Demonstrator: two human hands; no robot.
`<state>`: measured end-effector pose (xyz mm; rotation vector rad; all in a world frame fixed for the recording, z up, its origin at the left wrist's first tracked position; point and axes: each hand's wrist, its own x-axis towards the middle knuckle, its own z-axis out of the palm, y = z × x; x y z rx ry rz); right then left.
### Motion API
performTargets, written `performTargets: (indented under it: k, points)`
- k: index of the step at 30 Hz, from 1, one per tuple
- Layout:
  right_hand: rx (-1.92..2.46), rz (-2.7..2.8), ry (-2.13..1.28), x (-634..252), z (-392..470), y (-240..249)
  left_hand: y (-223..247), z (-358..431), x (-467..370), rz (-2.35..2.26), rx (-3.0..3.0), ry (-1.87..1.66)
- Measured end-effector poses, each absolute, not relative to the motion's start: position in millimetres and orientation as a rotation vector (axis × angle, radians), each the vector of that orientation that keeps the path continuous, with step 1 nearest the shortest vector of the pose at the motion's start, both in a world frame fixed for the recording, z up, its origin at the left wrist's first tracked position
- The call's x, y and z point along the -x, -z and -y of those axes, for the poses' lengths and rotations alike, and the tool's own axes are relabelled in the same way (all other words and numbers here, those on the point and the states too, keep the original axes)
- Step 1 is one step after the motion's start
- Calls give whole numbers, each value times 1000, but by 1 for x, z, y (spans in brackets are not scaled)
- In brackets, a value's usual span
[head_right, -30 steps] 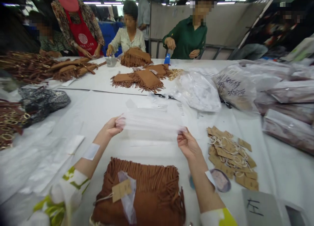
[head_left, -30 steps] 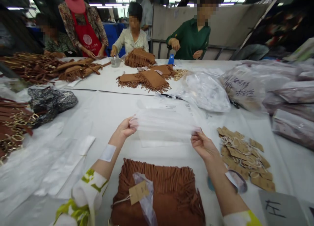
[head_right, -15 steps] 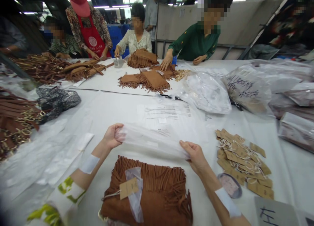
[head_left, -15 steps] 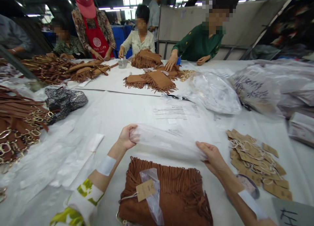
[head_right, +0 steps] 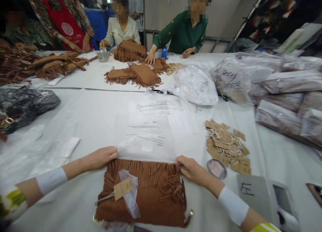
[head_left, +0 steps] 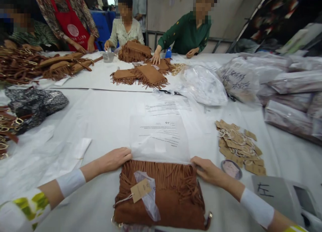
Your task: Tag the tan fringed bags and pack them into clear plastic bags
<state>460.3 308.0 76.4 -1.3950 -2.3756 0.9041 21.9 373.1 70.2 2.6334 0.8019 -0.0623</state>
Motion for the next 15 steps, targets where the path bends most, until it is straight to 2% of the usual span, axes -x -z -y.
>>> performTargets:
  k: [4,7,11,15]
  points:
    - [1523,2115,-1156,-453,-295,-79,-73,-357,-26,-939,-2545,68]
    - [1521,1851,-1501,-451,-294,-90,-76,-354,-25,-1002,-2378,-8]
    - [1438,1555,-1891,-453,-297,-96,-84,-359,-17,-989,-1866,-37]
    - [1459,1546,-1877,-457,-301,-86,-90,-363,-9,-804,-1395,33]
